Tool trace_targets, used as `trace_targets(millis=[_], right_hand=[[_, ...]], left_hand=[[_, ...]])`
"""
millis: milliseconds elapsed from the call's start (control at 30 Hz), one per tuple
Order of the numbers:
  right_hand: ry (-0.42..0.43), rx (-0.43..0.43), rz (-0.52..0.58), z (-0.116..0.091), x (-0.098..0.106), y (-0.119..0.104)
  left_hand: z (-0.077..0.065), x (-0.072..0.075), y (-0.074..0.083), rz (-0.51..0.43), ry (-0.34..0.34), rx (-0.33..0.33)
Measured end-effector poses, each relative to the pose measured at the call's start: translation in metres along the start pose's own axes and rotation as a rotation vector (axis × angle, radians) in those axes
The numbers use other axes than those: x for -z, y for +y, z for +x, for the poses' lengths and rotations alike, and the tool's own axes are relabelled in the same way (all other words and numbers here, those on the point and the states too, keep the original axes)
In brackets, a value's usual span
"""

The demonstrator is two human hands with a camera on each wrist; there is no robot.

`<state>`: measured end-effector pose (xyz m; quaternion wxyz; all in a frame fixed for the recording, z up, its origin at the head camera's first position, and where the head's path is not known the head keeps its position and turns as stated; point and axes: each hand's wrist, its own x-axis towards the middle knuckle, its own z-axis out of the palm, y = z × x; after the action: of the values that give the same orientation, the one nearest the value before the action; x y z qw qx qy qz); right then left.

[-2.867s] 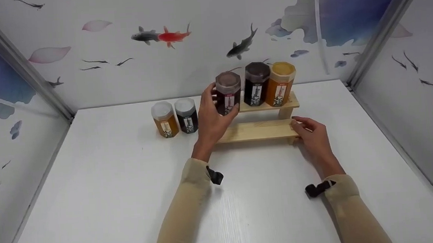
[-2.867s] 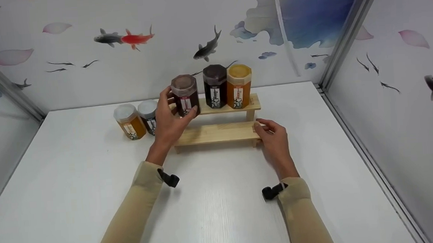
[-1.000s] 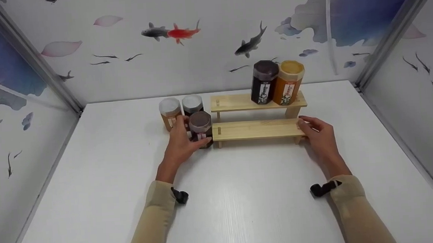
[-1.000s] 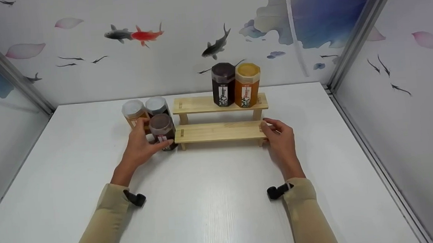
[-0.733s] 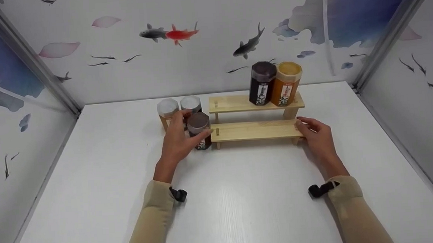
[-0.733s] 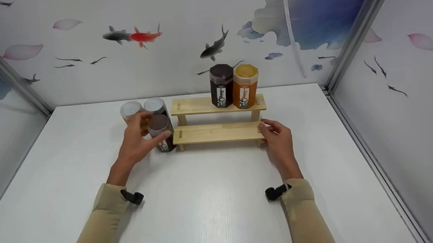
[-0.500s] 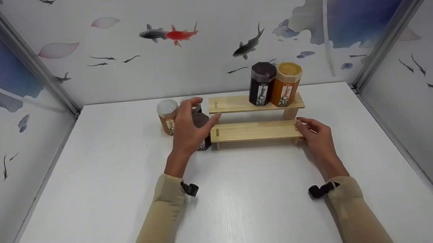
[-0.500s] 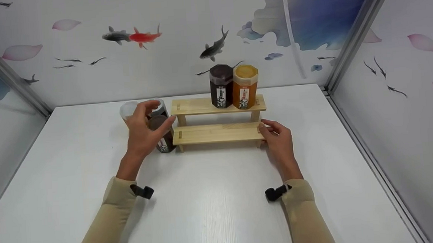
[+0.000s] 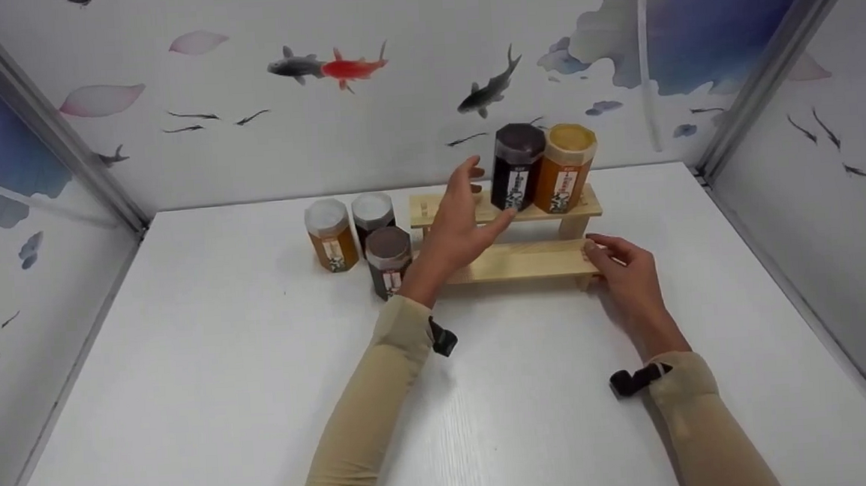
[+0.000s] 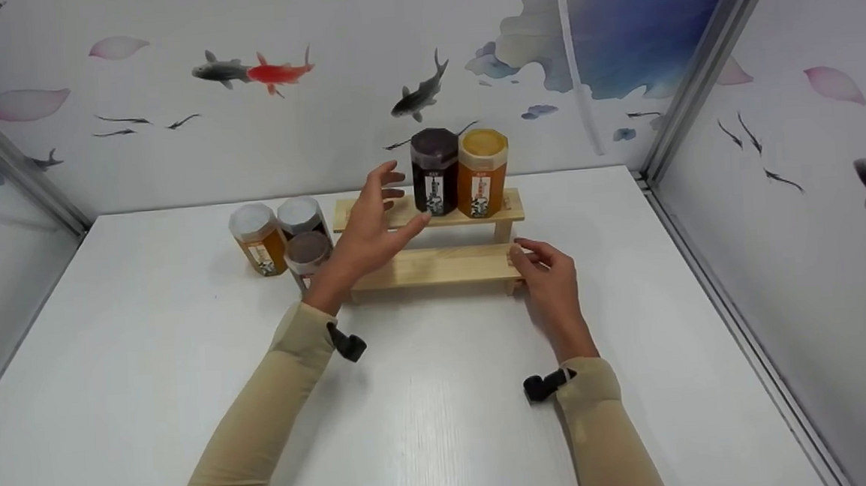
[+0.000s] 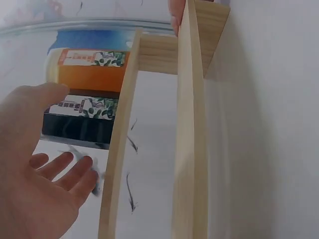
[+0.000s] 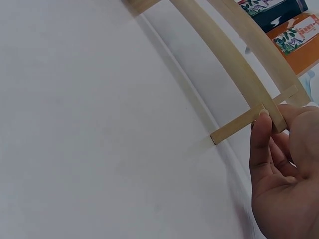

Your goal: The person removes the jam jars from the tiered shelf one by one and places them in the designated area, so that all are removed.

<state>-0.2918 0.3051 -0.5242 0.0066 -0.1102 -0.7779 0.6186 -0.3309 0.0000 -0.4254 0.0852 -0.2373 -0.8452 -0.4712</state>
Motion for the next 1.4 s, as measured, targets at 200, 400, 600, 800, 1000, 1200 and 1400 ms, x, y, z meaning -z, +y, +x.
trace_targets(millis=[200,400,600,800,1000,1200,1400], right_hand=[[-0.001,-0.025,-0.012,0.001,-0.001,0.001],[0.006,0.014,-0.007,0.001,0.000,0.000],[-0.002,0.019,0.020,0.001,-0.002,-0.002],[0.003,0.010,0.014,-0.001,-0.002,-0.001],[0.005,0.000,0.015,0.000,0.001,-0.001],[0.011,-0.009,-0.001,0.001,-0.001,-0.001],[0.025,0.018,-0.024,0.000,-0.002,0.000]], left_hand=[[0.020,-0.018,-0.001,-0.081,0.040,0.066],[0.031,-0.034,0.002,-0.052,0.126,0.135],[0.031,-0.039,0.004,0.115,0.227,0.163],[0.021,-0.033,0.002,0.085,0.253,0.135],[0.002,-0.016,-0.003,0.046,0.267,0.074],[-0.022,0.008,-0.014,0.057,0.331,0.003],[-0.043,0.032,-0.026,0.071,0.440,-0.023]])
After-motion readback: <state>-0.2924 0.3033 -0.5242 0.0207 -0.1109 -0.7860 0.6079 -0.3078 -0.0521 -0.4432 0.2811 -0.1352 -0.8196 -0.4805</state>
